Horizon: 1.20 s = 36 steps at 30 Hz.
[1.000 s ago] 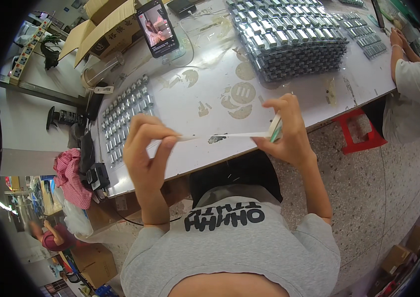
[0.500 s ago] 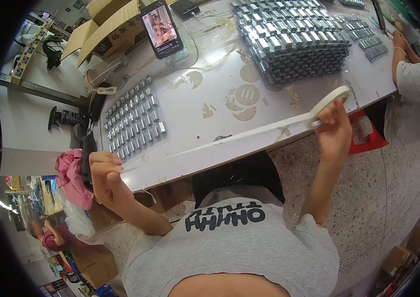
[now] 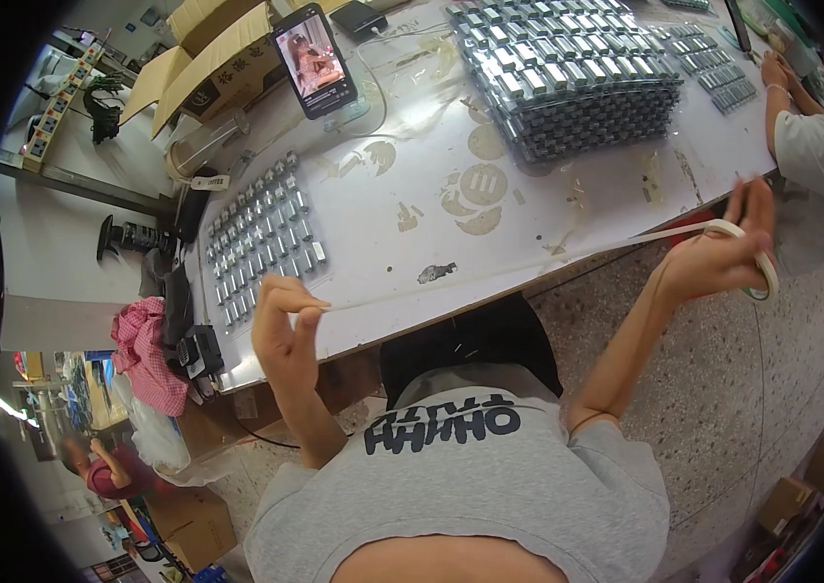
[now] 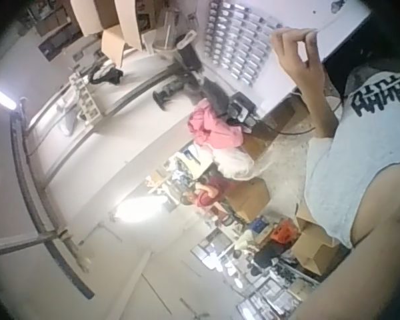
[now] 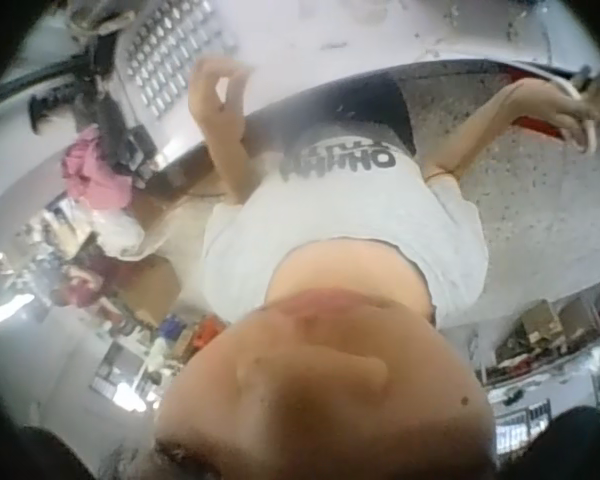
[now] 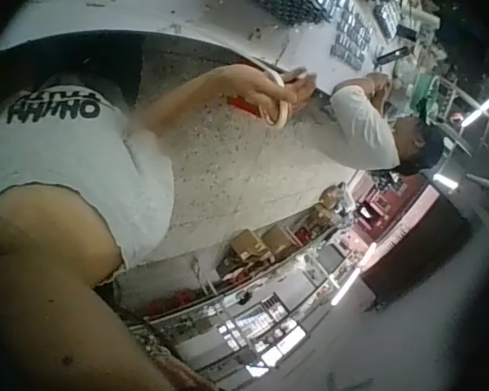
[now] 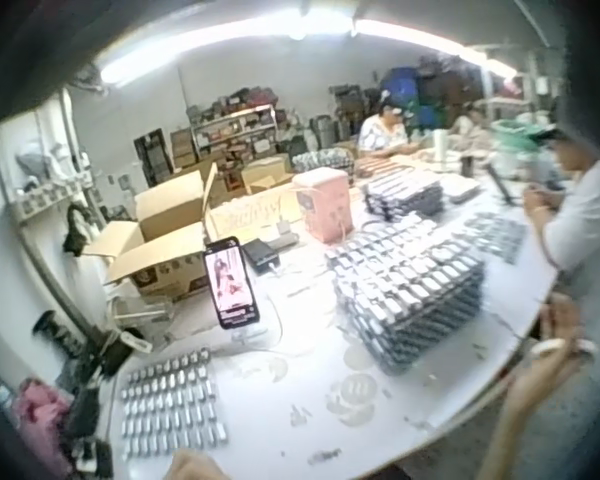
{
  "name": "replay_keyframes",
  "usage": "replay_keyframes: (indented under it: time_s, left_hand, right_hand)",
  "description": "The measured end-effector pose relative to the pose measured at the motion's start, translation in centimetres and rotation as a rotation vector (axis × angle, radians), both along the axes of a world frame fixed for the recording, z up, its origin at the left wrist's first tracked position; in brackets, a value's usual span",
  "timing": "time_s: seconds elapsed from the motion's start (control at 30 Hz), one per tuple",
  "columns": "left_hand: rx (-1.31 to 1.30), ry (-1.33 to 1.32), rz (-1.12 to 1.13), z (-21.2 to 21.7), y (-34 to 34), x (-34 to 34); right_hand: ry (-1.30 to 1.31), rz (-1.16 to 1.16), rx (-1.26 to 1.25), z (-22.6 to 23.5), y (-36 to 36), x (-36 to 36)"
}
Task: The person repeatedly picks up small cylindrical metal components from a tray, wraps each one with a strip of white tape, and places the wrapped items back into the tray. The process is repeated for multiple components throughout the clip.
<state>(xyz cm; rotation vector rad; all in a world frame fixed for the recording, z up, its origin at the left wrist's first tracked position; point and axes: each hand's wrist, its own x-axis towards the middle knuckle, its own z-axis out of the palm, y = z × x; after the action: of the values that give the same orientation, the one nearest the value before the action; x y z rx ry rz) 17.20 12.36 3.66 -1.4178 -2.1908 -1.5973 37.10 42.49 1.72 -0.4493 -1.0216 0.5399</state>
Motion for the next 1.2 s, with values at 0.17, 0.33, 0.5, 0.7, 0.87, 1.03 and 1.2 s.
replay_keyframes:
  time_s: [0.17, 0.33, 0.5, 0.7, 0.87, 1.03, 1.2]
  left_hand:
    - [0.12, 0.031, 0.094, 1.3, -1.0, -1.5]
    - [0.08, -0.014, 0.187, 2.7, -3.4, -4.1]
    - [0.201, -0.139, 0.221, 3.1, -5.8, -7.2]
    - [0.244, -0.351, 0.246, 1.8, -7.7, -9.6]
    - [0.136, -0.327, 0.262, -0.1, -8.1, -9.5]
    - [0.178, -0.382, 0.305, -0.7, -8.4, -9.3]
    - [0.157, -0.366, 0.37, -0.9, -10.3, -10.0]
  right_hand:
    - [-0.704, -0.109, -0.138, -2.6, 0.0, 1.2]
    - [-0.879, 0.85, -0.528, -1.7, -1.1, 5.5]
    - [-1.099, 1.509, -0.282, -0.4, 0.2, 8.6]
    - [0.053, 1.611, 0.046, -5.0, 3.4, 11.0]
    - [1.147, 1.688, -0.31, -1.9, 3.2, 8.2]
    - [1.216, 1.03, -0.144, -2.9, 4.5, 7.8]
    - [0.034, -0.254, -0.137, -4.0, 6.8, 9.1]
